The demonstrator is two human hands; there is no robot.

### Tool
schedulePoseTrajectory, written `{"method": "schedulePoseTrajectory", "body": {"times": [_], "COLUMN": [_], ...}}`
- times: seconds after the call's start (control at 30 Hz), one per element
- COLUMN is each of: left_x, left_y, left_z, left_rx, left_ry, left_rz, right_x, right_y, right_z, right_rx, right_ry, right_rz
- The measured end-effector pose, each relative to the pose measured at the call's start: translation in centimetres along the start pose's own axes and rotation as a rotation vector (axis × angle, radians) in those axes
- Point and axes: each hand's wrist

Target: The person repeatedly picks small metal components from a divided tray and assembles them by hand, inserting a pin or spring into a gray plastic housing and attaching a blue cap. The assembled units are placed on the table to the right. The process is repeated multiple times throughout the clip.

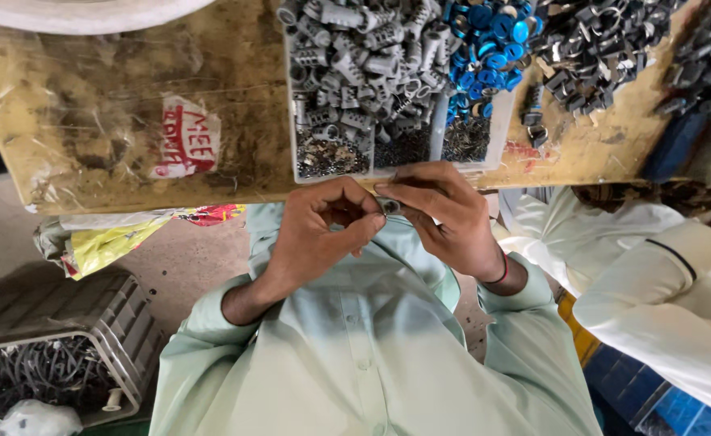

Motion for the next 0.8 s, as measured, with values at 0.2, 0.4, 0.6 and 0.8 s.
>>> {"method": "schedulePoseTrajectory", "body": {"times": [0.2,0.4,0.6,0.8], "left_x": [-0.4,-0.2,0.2,0.9], "left_y": [-0.6,-0.9,-1.3,-1.9], "left_z": [0.2,0.2,0.1,0.3], "left_rx": [-0.043,-0.023,-0.044,-0.045], "left_ry": [0.012,0.053,0.029,-0.035], "left_rz": [0.137,0.138,0.087,0.113], "right_x": [-0.5,-0.9,-0.9,-0.6], "right_y": [1.0,1.8,2.7,3.4], "right_z": [-0.4,-0.5,-0.6,-0.7], "right_rx": [0.017,0.060,0.119,0.143], "right_ry": [0.105,0.189,0.240,0.188], "right_rz": [-0.057,-0.144,-0.160,-0.190]}}
Point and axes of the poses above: each hand's wrist, its own z-axis towards the middle knuckle, its own y-axis out of the back of the hand, x = y × z, and after that the axes turned 5 degrees about -y, right-handed
